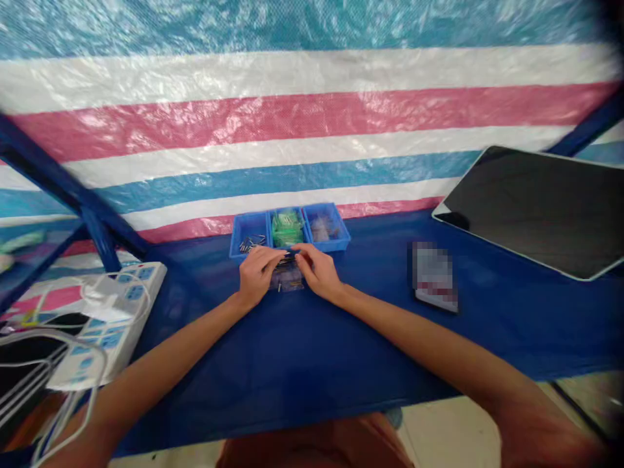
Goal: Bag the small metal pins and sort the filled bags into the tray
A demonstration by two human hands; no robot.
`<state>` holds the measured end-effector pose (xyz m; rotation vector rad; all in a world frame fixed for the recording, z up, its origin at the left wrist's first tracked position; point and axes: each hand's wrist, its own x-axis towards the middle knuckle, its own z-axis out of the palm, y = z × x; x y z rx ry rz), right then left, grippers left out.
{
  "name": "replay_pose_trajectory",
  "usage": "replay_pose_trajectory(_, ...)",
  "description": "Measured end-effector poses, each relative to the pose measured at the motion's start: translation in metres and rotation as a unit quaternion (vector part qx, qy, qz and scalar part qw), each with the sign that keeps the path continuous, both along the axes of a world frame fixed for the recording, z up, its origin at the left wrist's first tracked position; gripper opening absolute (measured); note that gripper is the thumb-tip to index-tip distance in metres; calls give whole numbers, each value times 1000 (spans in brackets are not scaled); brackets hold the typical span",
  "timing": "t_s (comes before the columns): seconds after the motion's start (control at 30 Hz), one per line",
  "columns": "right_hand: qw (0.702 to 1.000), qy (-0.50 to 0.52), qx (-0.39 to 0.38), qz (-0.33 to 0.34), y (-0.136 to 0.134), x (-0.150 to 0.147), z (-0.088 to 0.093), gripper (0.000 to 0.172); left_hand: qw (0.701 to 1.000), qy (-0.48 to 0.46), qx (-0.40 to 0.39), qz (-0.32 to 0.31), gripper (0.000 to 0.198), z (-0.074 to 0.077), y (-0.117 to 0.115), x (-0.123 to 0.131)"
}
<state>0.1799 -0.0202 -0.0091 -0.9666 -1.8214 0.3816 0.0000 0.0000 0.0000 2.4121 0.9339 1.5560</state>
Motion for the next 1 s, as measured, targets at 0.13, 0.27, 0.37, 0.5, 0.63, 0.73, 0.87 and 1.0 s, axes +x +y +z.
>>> replay_pose_trajectory(0.13, 1000, -3, 15, 7, 3, 0, -2, 22, 999, -6, -30, 9, 17, -2, -1, -1)
replay_pose_trajectory(0.27, 999, -10, 37, 30, 4, 0, -2, 20, 998, -18, -54, 22, 21, -4, -3, -1)
replay_pose_trajectory(0.37, 998, -18, 43, 43, 5, -1, -2, 20, 997, -15, -67, 28, 23, -6, -3, -2)
replay_pose_trajectory(0.5, 997, -23, 51, 53, 6, -1, -3, 20, 997, -5, -81, 18, 25, -8, -2, -2)
replay_pose_trajectory(0.63, 996, -25, 61, 60, 6, -1, -3, 19, 996, -8, -84, 2, 25, -9, -2, -2)
replay_pose_trajectory(0.73, 996, -27, 64, 63, 5, 0, -3, 19, 996, -7, -85, -5, 25, -9, -3, -3)
replay_pose_trajectory(0.87, 995, -28, 63, 66, 3, 0, 0, 21, 997, 1, -71, -6, 25, -6, -4, -4)
replay_pose_trajectory(1.0, 997, -14, 54, 46, 2, 0, 1, 25, 999, 12, -34, 13, 20, -1, -4, -2)
